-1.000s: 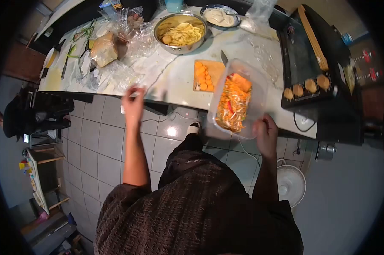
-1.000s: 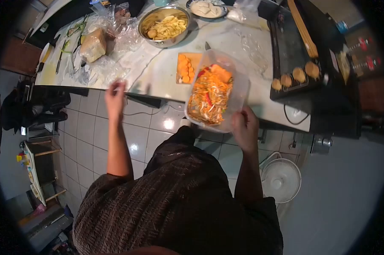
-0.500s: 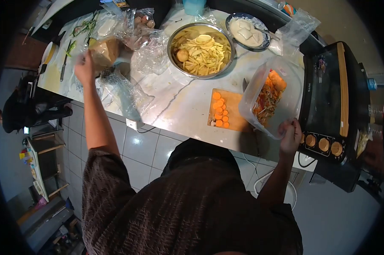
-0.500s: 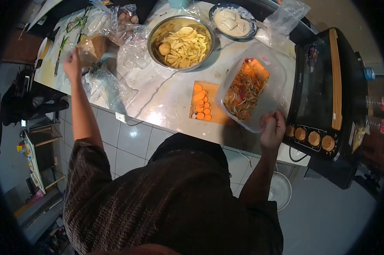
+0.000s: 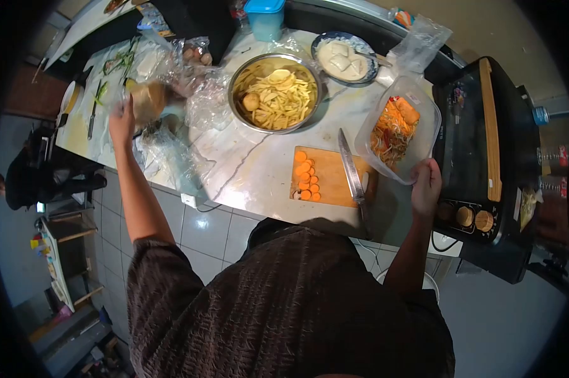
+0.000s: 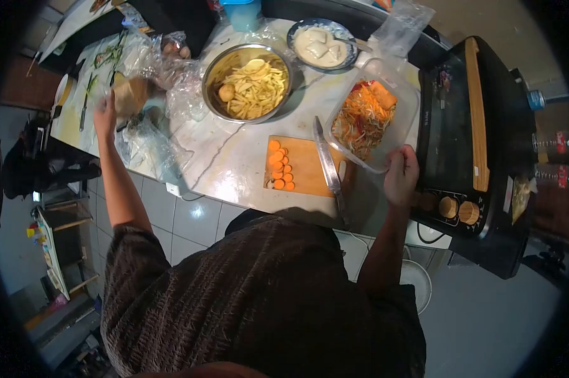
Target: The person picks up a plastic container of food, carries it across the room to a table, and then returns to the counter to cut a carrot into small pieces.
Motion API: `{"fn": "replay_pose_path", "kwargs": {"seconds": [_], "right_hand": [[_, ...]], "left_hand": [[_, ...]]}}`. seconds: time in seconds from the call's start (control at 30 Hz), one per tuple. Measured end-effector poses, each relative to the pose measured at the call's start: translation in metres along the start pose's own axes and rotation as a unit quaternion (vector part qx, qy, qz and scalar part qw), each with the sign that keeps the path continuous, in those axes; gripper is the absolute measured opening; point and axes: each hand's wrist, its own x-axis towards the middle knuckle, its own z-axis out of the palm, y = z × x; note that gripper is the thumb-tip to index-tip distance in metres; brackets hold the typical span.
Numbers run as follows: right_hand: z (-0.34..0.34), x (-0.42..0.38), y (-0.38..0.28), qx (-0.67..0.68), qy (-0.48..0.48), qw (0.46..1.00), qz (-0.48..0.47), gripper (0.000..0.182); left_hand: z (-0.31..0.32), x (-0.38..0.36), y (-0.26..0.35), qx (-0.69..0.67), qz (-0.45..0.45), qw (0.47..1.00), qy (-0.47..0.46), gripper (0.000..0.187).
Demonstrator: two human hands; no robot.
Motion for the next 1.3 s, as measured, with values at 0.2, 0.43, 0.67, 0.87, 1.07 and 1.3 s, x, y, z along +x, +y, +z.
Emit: {"fn": "replay_pose_path", "kwargs": {"seconds": [0.2,0.43,0.67,0.87,1.07,1.3], "right_hand": [[-0.009,0.024,0.007,-0.065,0.031,0.997,0.001,0.020],[-0.004,0.050,0.049,-0.150,-0.001,0.988,0.021,0.023],[0.008,0.074,0.098,-0.147,-0.043,0.988,-0.009,0.024],[0.021,0.074,0.101,-0.194,-0.052,0.979,-0.011,0.024],[0.023,0.050,0.080,-0.160,-0.015,0.985,-0.054,0.027],[0.024,0.004,0.035,-0.093,-0.028,0.992,-0.086,0.022]], "left_hand": [[0.002,-0.062,-0.006,0.003,0.054,0.998,-0.016,0.047],[0.015,-0.100,-0.033,0.058,0.026,0.996,0.060,0.076],[0.009,-0.171,0.021,-0.006,-0.069,0.996,0.049,0.069],[0.004,-0.218,0.053,-0.157,-0.058,0.986,-0.008,0.026],[-0.003,-0.257,0.081,-0.195,-0.082,0.976,-0.045,0.027],[-0.012,-0.293,0.119,-0.222,-0.133,0.964,-0.060,0.032]]}}
